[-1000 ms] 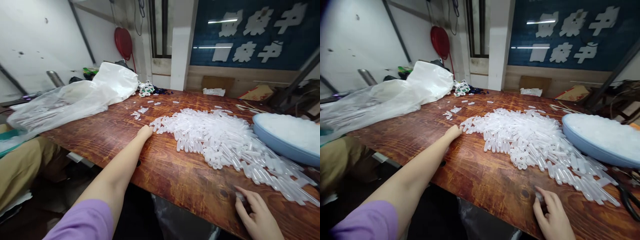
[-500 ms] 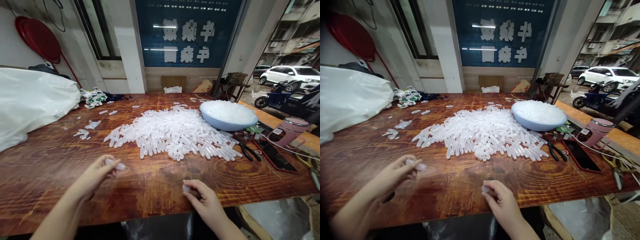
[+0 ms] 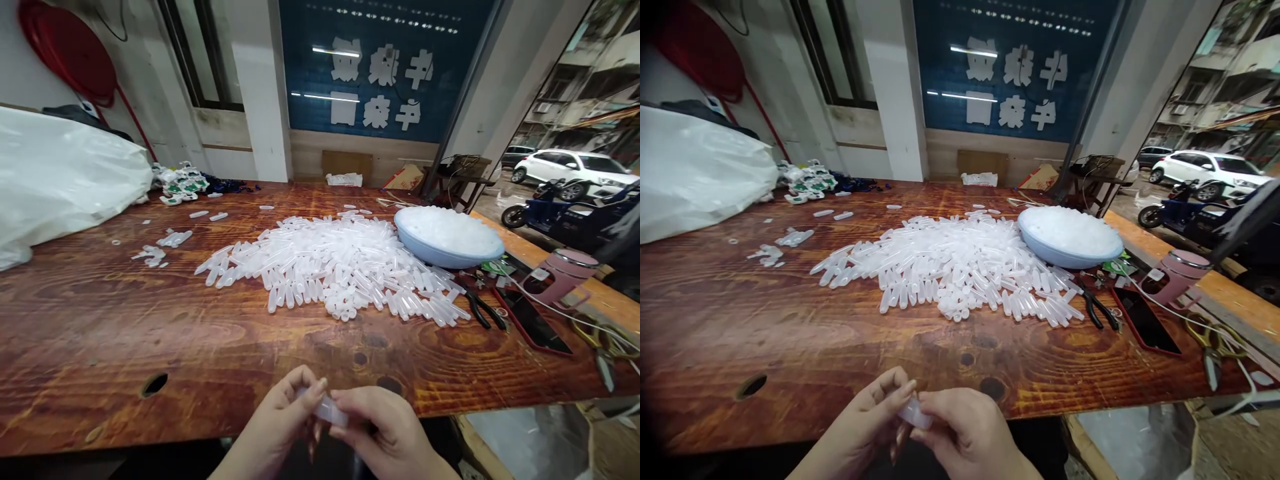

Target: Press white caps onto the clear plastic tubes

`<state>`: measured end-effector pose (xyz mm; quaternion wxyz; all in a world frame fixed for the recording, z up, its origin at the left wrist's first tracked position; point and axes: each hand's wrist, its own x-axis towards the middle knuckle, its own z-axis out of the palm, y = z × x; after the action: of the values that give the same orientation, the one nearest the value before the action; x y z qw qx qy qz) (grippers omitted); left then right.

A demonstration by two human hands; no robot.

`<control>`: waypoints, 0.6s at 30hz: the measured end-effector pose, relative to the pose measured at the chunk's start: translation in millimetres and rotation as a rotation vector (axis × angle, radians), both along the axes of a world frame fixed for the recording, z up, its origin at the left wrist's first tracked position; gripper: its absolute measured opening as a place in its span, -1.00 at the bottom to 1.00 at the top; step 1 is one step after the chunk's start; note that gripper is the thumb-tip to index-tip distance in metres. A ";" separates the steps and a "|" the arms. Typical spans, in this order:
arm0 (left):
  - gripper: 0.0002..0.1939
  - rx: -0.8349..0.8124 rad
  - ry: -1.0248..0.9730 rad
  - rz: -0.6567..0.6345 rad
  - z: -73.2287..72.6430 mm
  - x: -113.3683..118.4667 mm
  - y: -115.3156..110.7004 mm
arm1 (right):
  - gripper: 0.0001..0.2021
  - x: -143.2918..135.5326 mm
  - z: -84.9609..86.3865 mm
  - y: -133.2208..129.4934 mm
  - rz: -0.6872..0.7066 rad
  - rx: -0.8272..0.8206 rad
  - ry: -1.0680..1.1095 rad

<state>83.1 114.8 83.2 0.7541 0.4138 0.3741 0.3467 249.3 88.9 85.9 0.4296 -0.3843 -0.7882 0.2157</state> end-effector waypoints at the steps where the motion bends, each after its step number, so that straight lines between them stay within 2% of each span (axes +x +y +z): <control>1: -0.55 0.043 0.043 0.001 1.2 0.4 -1.6 | -0.81 -0.8 -2.0 -0.4 -0.067 -0.047 -0.026; 3: -0.54 0.144 0.136 0.009 1.8 1.9 -5.2 | -0.61 -3.9 -7.0 -0.7 -0.174 -0.191 -0.042; 6: -0.56 0.293 0.252 0.034 -2.3 2.8 -8.1 | -0.43 -6.2 -13.1 -0.3 -0.205 -0.388 -0.024; 8: -0.57 0.317 0.294 0.102 -5.9 1.9 -7.6 | -0.49 -4.8 -14.4 0.0 -0.177 -0.333 -0.022; 11: -0.56 0.283 0.305 0.170 -7.6 0.9 -6.3 | -0.68 -1.9 -13.9 -0.1 -0.121 -0.138 -0.079; 15: -0.56 0.290 0.275 0.108 -4.3 4.7 -7.9 | -0.61 -0.6 -12.1 0.3 -0.133 -0.242 0.020; 18: -0.56 0.261 0.250 0.130 -2.8 9.8 -9.1 | -0.72 -2.1 -12.8 0.7 -0.090 -0.153 -0.019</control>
<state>92.9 105.7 80.4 0.6177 0.5229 0.4425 0.3864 247.2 89.6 73.0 0.4009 -0.4531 -0.7553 0.2519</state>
